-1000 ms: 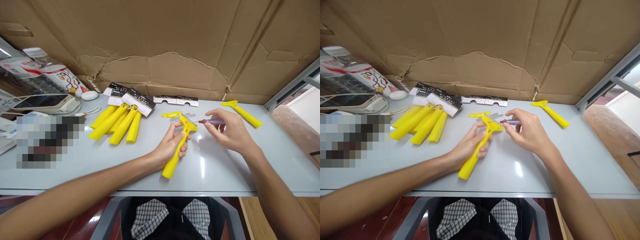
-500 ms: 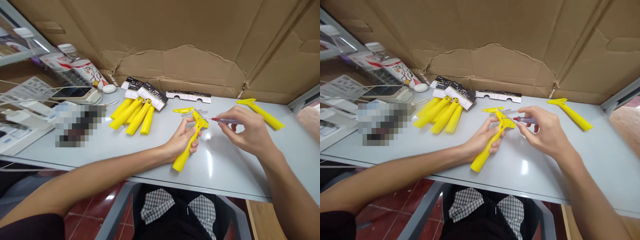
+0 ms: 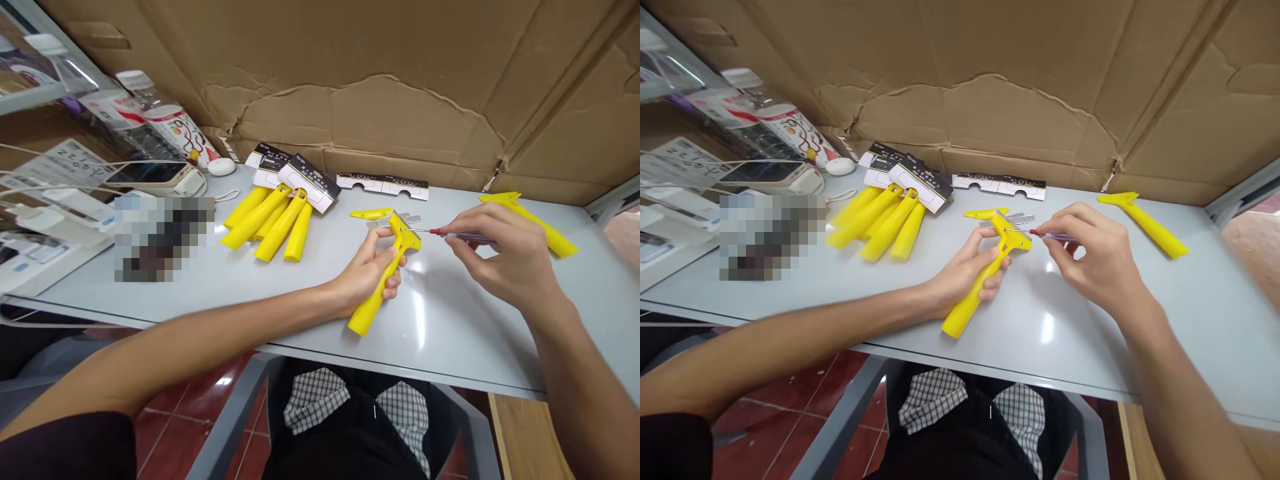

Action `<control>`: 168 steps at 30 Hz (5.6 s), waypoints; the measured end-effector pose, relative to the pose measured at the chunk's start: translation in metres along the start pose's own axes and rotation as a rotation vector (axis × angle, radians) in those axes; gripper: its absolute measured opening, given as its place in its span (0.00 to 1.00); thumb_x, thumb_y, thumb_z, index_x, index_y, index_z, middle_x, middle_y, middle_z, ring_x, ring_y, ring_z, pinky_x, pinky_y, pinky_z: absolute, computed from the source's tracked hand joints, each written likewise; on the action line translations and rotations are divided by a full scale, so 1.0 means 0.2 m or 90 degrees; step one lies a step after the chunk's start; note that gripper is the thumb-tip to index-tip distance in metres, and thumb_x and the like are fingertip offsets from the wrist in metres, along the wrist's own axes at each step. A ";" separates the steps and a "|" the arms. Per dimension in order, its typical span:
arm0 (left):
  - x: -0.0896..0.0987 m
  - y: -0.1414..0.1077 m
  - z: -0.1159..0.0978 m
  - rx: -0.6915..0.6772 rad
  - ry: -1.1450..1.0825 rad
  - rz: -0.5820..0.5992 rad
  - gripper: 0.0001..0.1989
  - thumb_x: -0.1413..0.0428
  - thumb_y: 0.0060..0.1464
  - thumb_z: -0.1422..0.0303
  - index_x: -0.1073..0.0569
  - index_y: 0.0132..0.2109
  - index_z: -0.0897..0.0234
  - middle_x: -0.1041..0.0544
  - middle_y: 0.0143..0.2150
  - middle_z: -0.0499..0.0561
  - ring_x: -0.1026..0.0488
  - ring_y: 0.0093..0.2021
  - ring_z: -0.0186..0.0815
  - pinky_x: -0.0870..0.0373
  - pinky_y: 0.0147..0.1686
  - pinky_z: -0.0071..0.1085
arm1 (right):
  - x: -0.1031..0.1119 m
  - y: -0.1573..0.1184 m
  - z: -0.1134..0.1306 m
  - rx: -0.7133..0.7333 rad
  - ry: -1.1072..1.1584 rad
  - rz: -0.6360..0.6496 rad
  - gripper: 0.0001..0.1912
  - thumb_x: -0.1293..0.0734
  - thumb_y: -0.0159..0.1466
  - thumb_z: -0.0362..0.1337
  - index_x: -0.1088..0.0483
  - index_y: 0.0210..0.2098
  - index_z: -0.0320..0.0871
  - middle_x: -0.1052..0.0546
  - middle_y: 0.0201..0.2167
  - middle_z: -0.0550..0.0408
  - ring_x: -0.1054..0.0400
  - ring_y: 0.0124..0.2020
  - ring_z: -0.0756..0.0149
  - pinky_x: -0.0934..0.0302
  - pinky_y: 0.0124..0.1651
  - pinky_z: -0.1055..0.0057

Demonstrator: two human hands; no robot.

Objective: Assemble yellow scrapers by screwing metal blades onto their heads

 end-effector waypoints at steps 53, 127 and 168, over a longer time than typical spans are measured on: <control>-0.02 -0.02 -0.01 -0.004 0.055 -0.024 0.18 0.47 0.71 0.69 0.36 0.64 0.53 0.25 0.41 0.51 0.36 0.21 0.25 0.40 0.19 0.23 | 0.00 0.00 0.03 -0.131 -0.002 0.127 0.10 0.32 0.71 0.38 0.17 0.45 0.47 0.14 0.40 0.53 0.22 0.33 0.63 0.30 0.39 0.64; 0.03 0.01 -0.01 0.024 -0.001 0.058 0.14 0.43 0.66 0.68 0.35 0.55 0.54 0.25 0.38 0.49 0.38 0.20 0.24 0.44 0.17 0.20 | -0.20 -0.06 -0.16 -0.146 -0.053 0.246 0.13 0.26 0.69 0.43 0.21 0.49 0.44 0.20 0.47 0.48 0.30 0.48 0.51 0.40 0.51 0.57; 0.05 0.05 -0.10 -0.145 0.070 -0.141 0.13 0.33 0.61 0.60 0.20 0.35 0.66 0.22 0.34 0.52 0.29 0.30 0.31 0.30 0.30 0.26 | -0.24 -0.04 0.07 -0.263 0.233 0.129 0.12 0.32 0.71 0.45 0.21 0.39 0.45 0.19 0.34 0.53 0.30 0.31 0.64 0.34 0.40 0.62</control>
Point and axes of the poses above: each hand's wrist, its own y-axis towards the middle knuckle, its own x-axis out of the back of the hand, z = x × y, the point moved 1 cm from there along y, towards the middle knuckle
